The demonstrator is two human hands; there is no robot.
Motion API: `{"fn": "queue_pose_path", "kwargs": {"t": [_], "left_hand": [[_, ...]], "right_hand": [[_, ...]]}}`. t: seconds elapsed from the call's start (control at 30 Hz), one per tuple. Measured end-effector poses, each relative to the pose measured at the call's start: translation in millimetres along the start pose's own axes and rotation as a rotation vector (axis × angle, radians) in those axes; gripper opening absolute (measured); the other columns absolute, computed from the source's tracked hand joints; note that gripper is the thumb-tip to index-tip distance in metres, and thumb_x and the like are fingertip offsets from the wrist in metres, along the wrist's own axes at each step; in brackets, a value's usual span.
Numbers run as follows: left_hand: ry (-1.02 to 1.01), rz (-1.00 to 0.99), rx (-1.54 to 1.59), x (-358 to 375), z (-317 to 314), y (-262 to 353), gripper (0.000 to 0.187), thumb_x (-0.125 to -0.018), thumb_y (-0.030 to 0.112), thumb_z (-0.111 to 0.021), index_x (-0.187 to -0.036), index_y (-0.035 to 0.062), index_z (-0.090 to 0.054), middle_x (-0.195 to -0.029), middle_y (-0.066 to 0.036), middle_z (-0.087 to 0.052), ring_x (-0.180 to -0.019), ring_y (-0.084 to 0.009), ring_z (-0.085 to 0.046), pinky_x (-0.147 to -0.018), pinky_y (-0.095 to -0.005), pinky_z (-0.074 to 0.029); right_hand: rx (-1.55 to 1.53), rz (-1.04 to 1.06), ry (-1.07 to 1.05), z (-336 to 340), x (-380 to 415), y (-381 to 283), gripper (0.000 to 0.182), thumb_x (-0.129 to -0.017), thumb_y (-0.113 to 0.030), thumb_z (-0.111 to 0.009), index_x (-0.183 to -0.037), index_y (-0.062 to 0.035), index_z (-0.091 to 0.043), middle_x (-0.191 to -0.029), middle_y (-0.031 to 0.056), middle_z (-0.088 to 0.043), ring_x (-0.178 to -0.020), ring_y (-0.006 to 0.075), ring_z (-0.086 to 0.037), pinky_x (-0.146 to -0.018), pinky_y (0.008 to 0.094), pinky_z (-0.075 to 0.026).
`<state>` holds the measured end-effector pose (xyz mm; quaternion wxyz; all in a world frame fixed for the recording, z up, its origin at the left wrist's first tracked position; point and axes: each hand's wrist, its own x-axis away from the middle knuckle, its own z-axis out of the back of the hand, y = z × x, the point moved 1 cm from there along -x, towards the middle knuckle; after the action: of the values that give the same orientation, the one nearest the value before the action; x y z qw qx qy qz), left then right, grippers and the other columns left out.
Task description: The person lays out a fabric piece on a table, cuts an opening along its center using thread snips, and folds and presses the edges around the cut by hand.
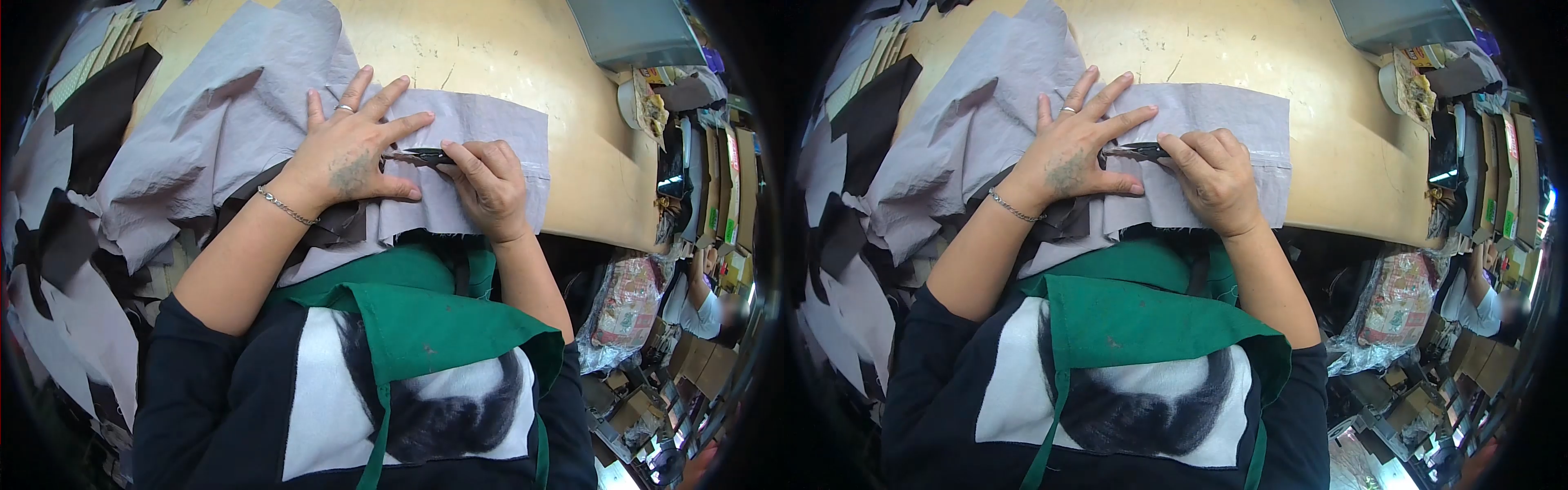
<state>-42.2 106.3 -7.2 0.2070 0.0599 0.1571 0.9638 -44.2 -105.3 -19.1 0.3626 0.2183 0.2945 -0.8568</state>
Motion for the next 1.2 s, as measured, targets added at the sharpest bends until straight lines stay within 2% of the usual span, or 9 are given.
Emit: {"fn": "queue_pose_path", "kwargs": {"t": [0.37, 0.97, 1.2], "left_hand": [[0.004, 0.000, -0.004, 0.1, 0.3, 0.2, 0.095, -0.053, 0.071, -0.075, -0.138, 0.0400, -0.047, -0.156, -0.001, -0.027, -0.145, -0.0375, -0.015, -0.097, -0.0812, -0.018], [0.007, 0.007, 0.010, -0.2, 0.0, 0.9, 0.095, -0.053, 0.069, -0.076, -0.138, 0.0392, -0.047, -0.156, -0.001, -0.028, -0.145, -0.0373, -0.015, -0.098, -0.0807, -0.018], [0.014, 0.006, 0.010, 0.0, -2.6, -0.7, 0.095, -0.053, 0.070, -0.075, -0.139, 0.0396, -0.046, -0.156, -0.001, -0.027, -0.145, -0.0372, -0.015, -0.098, -0.0806, -0.017]], "right_hand": [[0.115, 0.032, -0.010, -4.8, 1.4, -3.4, 0.037, -0.070, -0.015, -0.074, -0.106, -0.0133, -0.067, -0.086, -0.0023, -0.060, -0.072, 0.0167, -0.054, -0.062, 0.0306, -0.040], [0.116, 0.001, 0.039, -2.8, 4.1, -5.1, 0.036, -0.070, -0.013, -0.077, -0.104, -0.0121, -0.069, -0.087, -0.0017, -0.061, -0.070, 0.0175, -0.053, -0.060, 0.0311, -0.042], [0.087, 0.035, 0.076, -2.5, 1.7, -4.7, 0.037, -0.067, -0.010, -0.078, -0.103, -0.0095, -0.069, -0.085, -0.0001, -0.061, -0.068, 0.0184, -0.053, -0.056, 0.0319, -0.042]]}}
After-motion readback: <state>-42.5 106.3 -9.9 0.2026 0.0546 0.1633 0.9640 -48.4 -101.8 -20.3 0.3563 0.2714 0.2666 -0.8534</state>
